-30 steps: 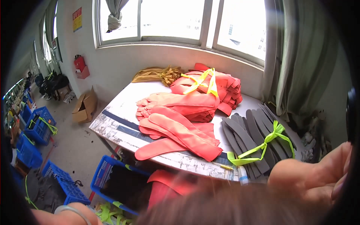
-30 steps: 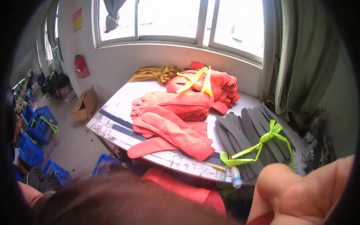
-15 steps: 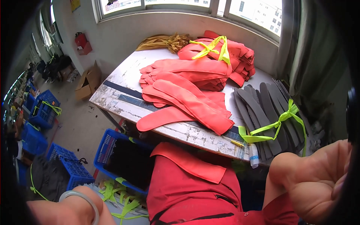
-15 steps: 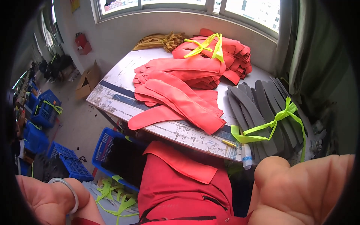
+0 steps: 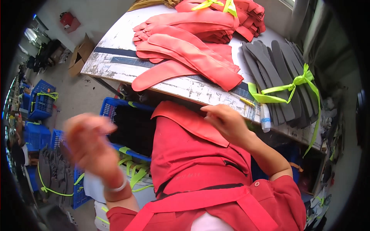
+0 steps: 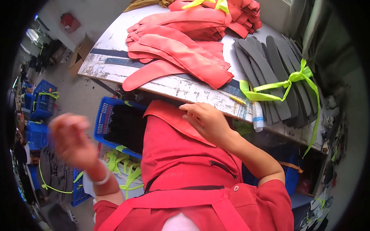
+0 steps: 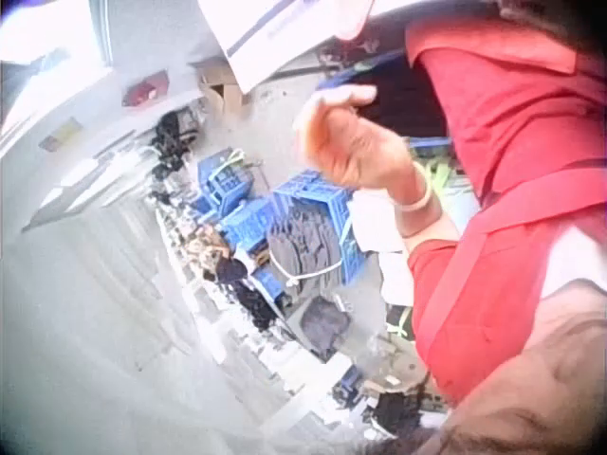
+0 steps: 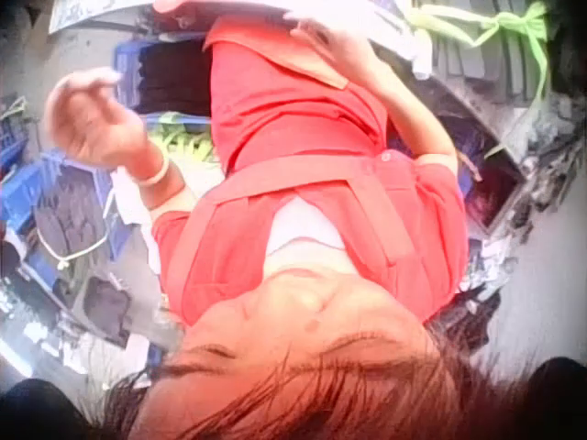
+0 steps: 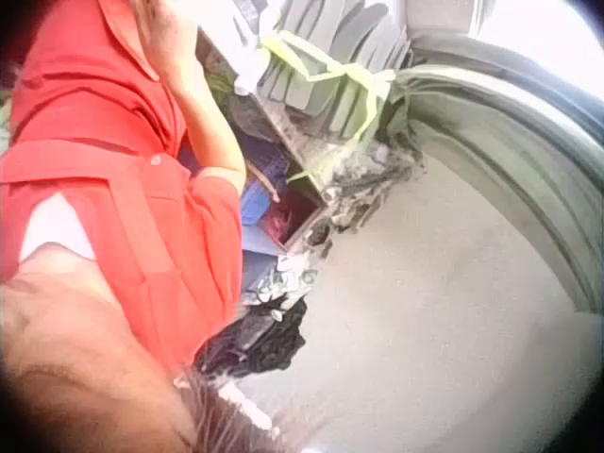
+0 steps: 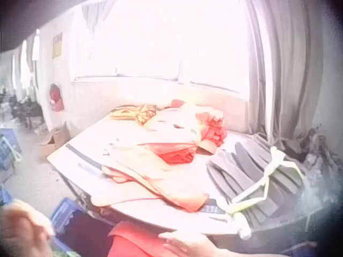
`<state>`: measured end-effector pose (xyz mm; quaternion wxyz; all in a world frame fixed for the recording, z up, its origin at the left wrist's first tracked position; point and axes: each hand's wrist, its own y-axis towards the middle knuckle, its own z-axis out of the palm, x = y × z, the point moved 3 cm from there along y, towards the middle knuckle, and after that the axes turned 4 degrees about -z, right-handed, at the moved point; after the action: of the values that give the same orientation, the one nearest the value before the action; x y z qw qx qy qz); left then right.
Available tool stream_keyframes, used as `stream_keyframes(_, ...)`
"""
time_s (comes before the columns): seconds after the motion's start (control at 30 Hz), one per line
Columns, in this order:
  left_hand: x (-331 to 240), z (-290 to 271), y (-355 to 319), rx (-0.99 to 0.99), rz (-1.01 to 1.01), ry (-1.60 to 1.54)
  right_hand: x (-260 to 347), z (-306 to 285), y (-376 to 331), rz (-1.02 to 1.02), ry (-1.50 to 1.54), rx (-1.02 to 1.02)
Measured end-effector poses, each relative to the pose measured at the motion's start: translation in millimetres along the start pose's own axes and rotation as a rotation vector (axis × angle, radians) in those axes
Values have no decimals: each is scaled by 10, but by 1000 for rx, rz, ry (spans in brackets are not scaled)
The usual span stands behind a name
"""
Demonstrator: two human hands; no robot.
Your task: Manually assembling footwear components by inserting padding into fabric sleeves and sewing the ends.
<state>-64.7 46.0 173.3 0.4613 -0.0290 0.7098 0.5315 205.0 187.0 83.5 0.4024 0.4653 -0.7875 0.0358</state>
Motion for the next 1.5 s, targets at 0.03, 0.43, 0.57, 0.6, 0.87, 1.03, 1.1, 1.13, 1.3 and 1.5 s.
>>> stream_keyframes(0.03, 300, 266, -257, 209, -342, -370, -491, 318, -266, -26, -361, 91)
stream_keyframes(0.43, 2027, 1083, -2387, 211, -1889, -1132, -997, 430, -904, 636, 748, 403)
stream_keyframes(0.57, 2447, 1164, -2305, 187, -1739, -1108, -835, -109, -1191, 636, 690, 511)
stream_keyframes(0.6, 2423, 1202, -2242, 205, -1701, -1134, -832, -284, -1277, 467, 433, 424)
stream_keyframes(0.87, 2023, 985, -2008, 235, -1481, -842, -1283, -1780, -2161, 633, -1214, -433)
stream_keyframes(1.03, 1911, 1000, -1702, 75, -1379, -908, -937, -2065, -1990, 396, -982, -508)
stream_keyframes(1.1, 2109, 892, -1712, -26, -1335, -791, -256, -2186, -1764, 306, -939, -545)
stream_keyframes(1.13, 2166, 898, -1705, -41, -1321, -753, 43, -2229, -1703, 276, -741, -627)
stream_keyframes(1.3, 2063, 1225, -1601, 14, -1306, -801, 1020, -2066, -1696, -355, -657, -963)
stream_keyframes(1.5, 1762, 1259, -1449, 82, -1328, -1041, 907, -1313, -1006, -362, 159, -365)
